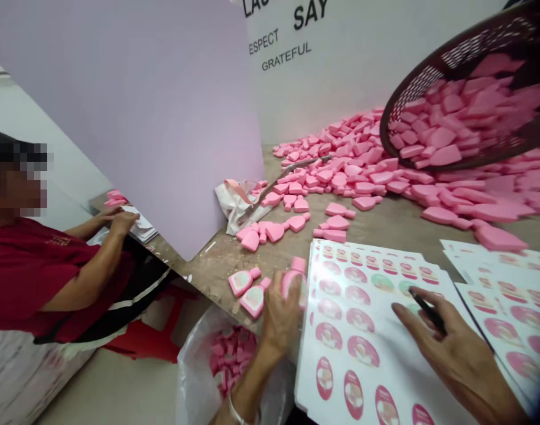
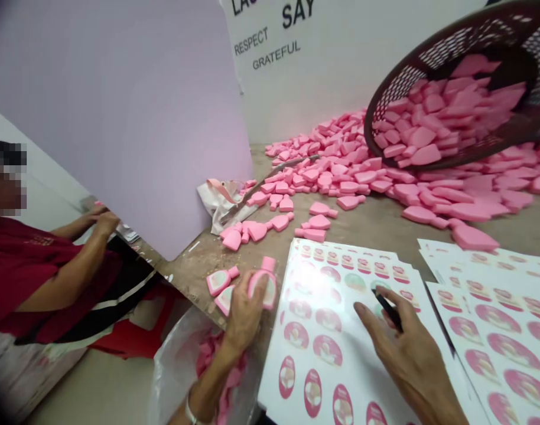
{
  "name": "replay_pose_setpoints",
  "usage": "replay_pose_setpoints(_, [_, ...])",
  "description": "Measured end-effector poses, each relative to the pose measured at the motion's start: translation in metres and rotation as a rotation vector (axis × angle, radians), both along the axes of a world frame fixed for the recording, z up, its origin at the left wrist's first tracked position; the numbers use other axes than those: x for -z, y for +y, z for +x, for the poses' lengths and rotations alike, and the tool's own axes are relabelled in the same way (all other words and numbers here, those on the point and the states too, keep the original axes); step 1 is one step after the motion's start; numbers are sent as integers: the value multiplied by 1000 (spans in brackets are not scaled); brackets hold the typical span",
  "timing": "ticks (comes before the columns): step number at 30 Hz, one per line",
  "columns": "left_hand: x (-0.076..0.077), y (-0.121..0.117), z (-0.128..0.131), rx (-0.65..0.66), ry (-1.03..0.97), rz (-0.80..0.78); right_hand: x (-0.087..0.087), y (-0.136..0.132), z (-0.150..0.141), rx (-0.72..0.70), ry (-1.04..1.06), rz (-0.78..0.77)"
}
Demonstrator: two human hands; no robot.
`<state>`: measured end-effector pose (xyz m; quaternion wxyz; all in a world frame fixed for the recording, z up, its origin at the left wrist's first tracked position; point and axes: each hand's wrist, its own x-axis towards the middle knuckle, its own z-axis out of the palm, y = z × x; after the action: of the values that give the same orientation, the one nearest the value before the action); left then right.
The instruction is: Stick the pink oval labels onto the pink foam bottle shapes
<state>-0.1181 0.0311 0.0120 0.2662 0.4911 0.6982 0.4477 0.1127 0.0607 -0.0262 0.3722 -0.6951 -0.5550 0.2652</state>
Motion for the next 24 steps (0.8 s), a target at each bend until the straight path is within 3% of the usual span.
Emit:
replay_pose_setpoints(3, [7, 25, -37, 33, 444, 13, 9, -8, 5, -35, 1, -20])
replay_pose_setpoints(6, [9, 57, -66, -13, 708, -90, 16, -12, 10, -23, 1, -8])
replay_pose_setpoints(9, [6, 90, -94, -173, 761, -192, 17, -11, 19, 8, -65, 31])
replay_pose_setpoints(14, [4, 125, -118, -138, 747, -280, 7, -14, 32, -5, -119, 31])
replay_pose_setpoints(17, [-4, 126, -119, -108, 717, -238, 7, -18, 41, -42, -208, 98])
replay_pose_setpoints(20, [-21, 111, -110, -149, 660, -165, 14, -24, 52, -76, -461, 167])
replay_pose_setpoints(23, [-30, 80, -75, -100, 466, -78, 21, -30, 59, -101, -688, 150])
replay_pose_setpoints(24, [-29, 66, -56, -15, 275, -51, 23, -31, 60, -117, -718, 144])
